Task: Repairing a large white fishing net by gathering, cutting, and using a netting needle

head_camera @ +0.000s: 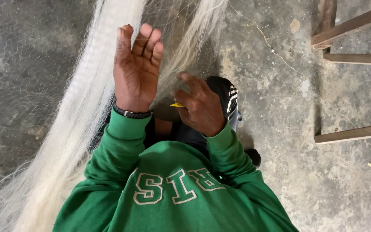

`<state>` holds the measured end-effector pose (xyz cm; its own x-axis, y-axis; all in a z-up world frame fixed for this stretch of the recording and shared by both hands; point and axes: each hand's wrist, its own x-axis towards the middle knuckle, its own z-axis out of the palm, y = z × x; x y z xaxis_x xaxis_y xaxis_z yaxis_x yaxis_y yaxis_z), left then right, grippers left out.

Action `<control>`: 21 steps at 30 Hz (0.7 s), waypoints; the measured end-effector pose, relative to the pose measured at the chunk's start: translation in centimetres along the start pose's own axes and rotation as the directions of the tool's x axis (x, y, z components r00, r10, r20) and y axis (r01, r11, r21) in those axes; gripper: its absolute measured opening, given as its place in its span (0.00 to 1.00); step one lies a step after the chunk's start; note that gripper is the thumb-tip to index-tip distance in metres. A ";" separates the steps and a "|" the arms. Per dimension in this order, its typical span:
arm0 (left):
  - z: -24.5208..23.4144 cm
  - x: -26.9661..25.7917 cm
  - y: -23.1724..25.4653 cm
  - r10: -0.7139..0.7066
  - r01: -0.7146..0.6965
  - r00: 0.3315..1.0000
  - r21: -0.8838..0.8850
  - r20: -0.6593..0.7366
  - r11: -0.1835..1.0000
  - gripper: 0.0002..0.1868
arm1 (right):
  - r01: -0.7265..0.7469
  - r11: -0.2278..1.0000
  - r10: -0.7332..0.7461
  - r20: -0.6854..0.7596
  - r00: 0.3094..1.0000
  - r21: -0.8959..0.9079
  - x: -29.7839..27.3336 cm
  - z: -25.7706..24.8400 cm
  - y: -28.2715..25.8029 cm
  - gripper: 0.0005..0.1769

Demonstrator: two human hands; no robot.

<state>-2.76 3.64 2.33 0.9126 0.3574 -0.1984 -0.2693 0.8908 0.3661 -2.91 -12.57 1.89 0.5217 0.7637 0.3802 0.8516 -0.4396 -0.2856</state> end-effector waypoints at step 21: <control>-0.8 -0.9 -1.2 0.133 -0.096 0.947 -0.136 0.293 0.986 0.16 | 0.012 0.992 -0.011 -0.016 1.000 0.127 0.2 0.6 0.2 0.15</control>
<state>-3.47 2.48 1.36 0.9186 0.3743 0.1269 -0.3949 0.8824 0.2559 -2.66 -12.28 1.40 0.5135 0.7607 0.3971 0.8447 -0.3665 -0.3902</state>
